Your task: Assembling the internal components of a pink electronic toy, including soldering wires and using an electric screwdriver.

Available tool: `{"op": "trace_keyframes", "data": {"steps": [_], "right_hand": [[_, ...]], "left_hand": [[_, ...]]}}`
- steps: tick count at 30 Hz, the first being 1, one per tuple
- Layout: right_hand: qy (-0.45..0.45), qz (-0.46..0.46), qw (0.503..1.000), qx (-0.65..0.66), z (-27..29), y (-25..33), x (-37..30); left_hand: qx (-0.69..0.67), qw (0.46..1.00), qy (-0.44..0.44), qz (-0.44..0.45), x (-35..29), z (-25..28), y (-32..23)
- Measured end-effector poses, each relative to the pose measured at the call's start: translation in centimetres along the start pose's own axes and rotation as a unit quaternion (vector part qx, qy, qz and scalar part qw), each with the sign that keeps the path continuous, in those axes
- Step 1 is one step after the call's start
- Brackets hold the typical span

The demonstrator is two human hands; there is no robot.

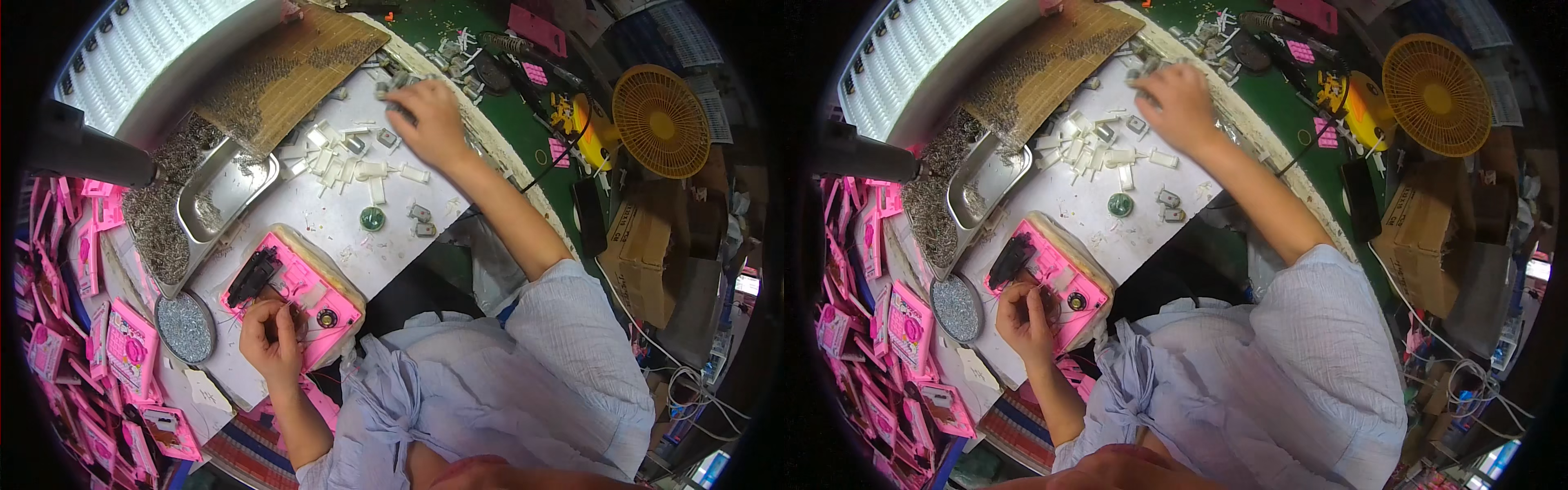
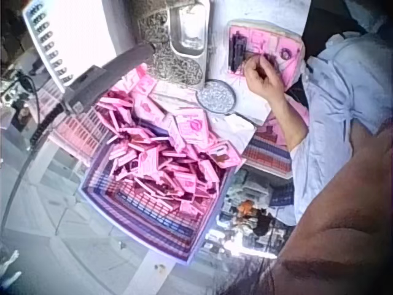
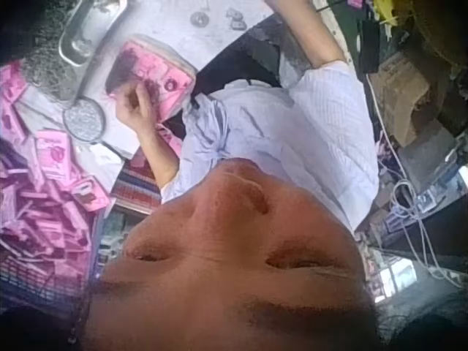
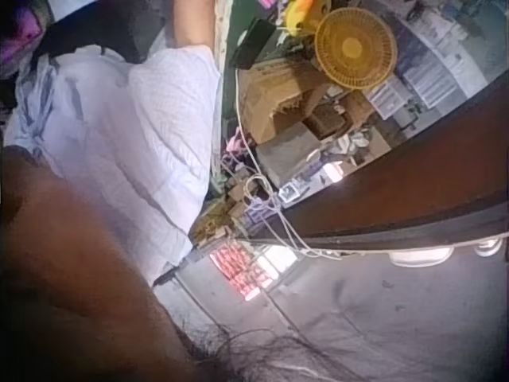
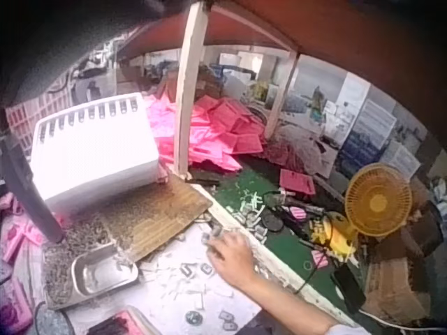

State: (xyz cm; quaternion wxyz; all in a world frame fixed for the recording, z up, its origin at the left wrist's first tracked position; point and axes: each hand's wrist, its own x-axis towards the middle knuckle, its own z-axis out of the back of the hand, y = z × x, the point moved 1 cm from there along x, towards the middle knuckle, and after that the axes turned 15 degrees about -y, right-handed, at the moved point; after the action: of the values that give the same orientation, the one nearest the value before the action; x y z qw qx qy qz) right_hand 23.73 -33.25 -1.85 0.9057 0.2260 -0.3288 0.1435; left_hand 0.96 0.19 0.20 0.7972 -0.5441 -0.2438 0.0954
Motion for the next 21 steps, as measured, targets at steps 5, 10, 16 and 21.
{"op": "trace_keyframes", "data": {"steps": [5,10,16,21], "right_hand": [[0.06,0.08,0.96,0.26,-0.1,2.4,0.6],[-0.008,0.038,0.988,0.149,1.1,-2.5,3.4],[0.1,-0.062,0.991,0.061,0.3,-3.9,8.2],[0.089,0.09,0.992,-0.013,-3.1,-2.8,7.5]], "left_hand": [[-0.003,1.0,-0.011,-0.016,0.9,0.1,0.3],[-0.005,1.0,0.013,0.004,0.3,0.0,0.1],[0.016,1.0,0.007,-0.025,0.2,0.1,-0.4],[0.02,0.999,-0.014,-0.025,0.3,-0.2,-0.4]]}}
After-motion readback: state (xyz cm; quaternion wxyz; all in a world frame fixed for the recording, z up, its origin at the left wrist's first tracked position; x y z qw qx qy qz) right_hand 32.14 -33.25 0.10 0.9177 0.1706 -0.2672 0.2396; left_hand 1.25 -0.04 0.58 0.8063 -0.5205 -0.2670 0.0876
